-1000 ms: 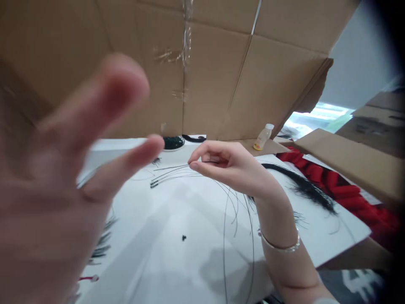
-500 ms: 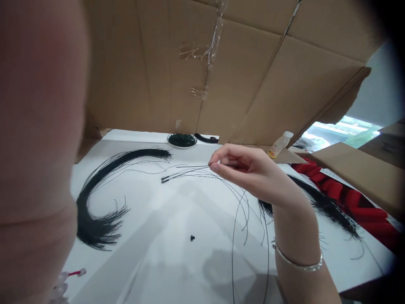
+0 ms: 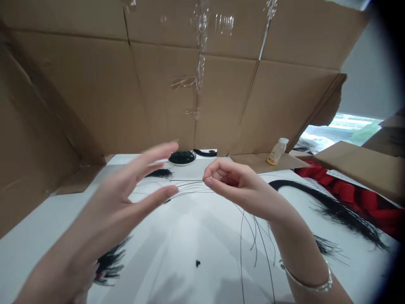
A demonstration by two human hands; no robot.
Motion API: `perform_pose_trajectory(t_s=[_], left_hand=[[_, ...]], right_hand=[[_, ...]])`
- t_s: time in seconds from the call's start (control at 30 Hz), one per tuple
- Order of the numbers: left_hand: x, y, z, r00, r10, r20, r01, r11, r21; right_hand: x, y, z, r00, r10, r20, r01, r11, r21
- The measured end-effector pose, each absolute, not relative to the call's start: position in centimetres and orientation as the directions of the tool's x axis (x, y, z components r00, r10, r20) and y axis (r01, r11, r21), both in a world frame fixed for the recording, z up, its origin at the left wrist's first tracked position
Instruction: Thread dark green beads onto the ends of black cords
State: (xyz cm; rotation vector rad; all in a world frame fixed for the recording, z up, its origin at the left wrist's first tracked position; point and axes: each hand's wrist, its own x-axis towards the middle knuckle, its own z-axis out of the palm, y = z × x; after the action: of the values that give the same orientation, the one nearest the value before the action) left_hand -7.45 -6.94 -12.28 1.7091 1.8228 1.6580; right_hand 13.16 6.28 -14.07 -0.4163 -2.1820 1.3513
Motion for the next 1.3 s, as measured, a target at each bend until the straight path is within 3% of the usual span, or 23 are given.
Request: perform_pose_trajectory(t_s=[0.13, 0.3, 0.57, 0.77, 1.03, 1.3], left_hand=[[-6.0, -6.2, -13.1, -0.300, 0.855, 0.423, 0.706, -0.100, 0.702], [-4.4, -5.9, -13.0, -0.347, 0.802, 0.486, 0.650, -0.168, 0.741], [-3.9, -5.9, -12.7, -0.405, 0.796, 0.449, 0.458, -0.248, 0.854], [-3.5, -5.9, -12.9, -0.414, 0.783, 0.465, 0.421, -0.288, 0.860], [-3.0, -6.3, -13.0, -0.465, 0.761, 0.454, 0.400, -0.277, 0.874], [-2.8, -6.2, -13.1, -0.414, 0.776, 0.476, 0.410, -0.308, 0.858]], right_hand=[[13.5, 6.5, -13.7, -0.793, 0.534, 0.294, -0.049, 0.425, -0.904], [13.9, 6.8, -13.4, -0.802, 0.532, 0.273, -0.049, 0.396, -0.917], [14.3, 7.1, -13.6, -0.816, 0.509, 0.274, -0.067, 0.387, -0.920], [14.1, 6.4, -13.5, -0.839, 0.458, 0.295, -0.109, 0.390, -0.915], [13.5, 6.5, -13.8, -0.738, 0.557, 0.381, -0.121, 0.447, -0.886], [13.5, 6.1, -13.6, -0.782, 0.510, 0.358, -0.153, 0.399, -0.904]])
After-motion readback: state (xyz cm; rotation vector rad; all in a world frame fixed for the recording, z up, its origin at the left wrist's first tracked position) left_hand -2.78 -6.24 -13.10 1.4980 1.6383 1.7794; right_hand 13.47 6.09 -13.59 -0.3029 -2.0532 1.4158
